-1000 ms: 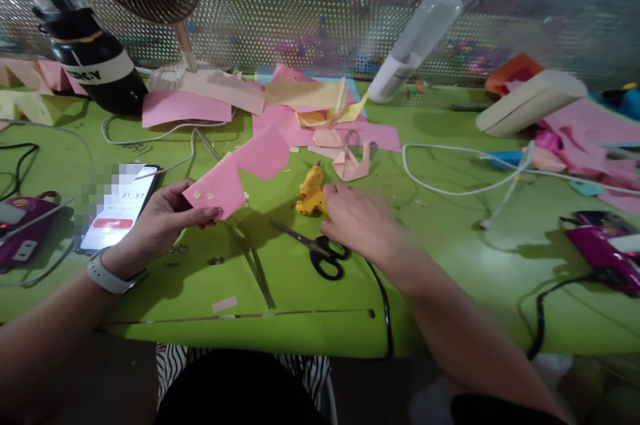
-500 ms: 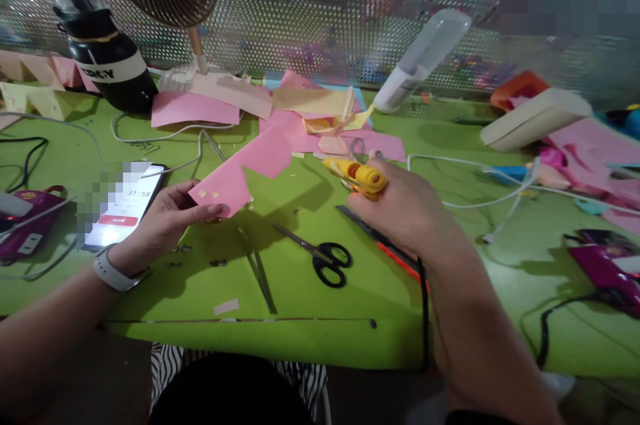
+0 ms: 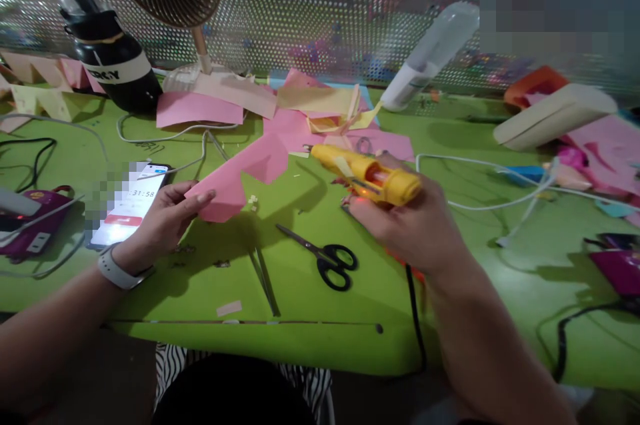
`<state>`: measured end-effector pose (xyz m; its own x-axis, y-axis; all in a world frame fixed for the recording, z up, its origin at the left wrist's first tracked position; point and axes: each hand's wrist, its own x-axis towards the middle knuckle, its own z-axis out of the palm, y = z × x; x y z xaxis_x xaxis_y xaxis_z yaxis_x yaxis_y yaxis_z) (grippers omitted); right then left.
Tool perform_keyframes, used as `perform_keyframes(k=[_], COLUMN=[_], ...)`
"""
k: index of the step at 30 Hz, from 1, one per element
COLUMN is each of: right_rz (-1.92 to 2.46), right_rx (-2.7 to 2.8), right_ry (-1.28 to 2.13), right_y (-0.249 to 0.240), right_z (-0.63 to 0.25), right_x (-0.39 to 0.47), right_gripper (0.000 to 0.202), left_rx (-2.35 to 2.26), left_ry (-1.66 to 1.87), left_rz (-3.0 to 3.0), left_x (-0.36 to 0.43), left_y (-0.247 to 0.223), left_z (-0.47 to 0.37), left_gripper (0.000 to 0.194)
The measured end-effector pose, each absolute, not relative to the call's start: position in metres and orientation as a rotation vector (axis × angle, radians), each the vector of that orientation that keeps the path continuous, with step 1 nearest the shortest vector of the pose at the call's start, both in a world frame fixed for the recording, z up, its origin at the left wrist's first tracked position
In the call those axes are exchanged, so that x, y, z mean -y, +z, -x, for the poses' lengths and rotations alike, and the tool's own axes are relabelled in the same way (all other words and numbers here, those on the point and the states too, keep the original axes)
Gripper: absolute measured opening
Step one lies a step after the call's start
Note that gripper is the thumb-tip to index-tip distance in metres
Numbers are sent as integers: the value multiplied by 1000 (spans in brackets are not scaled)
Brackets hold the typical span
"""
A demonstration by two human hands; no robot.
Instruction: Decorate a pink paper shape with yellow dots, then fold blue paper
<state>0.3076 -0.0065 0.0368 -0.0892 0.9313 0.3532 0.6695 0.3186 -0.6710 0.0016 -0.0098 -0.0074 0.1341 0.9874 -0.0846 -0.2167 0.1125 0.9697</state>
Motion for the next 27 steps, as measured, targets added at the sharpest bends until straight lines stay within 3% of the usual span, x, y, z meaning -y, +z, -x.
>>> perform_keyframes(k=[8,27], right_rz=[1174,1241], right_rx=[1630,2104], right_ry=[1053,1057], right_y=[37,21], right_z=[-287,-264], right_x=[32,37], right_gripper=[11,28], left_rx=[-1032,-884], left_ry=[949,902], left_rz=[-1086,-978], left_x=[13,16], left_y=[-3,0], left_z=[-4,-10], left_gripper=[21,17])
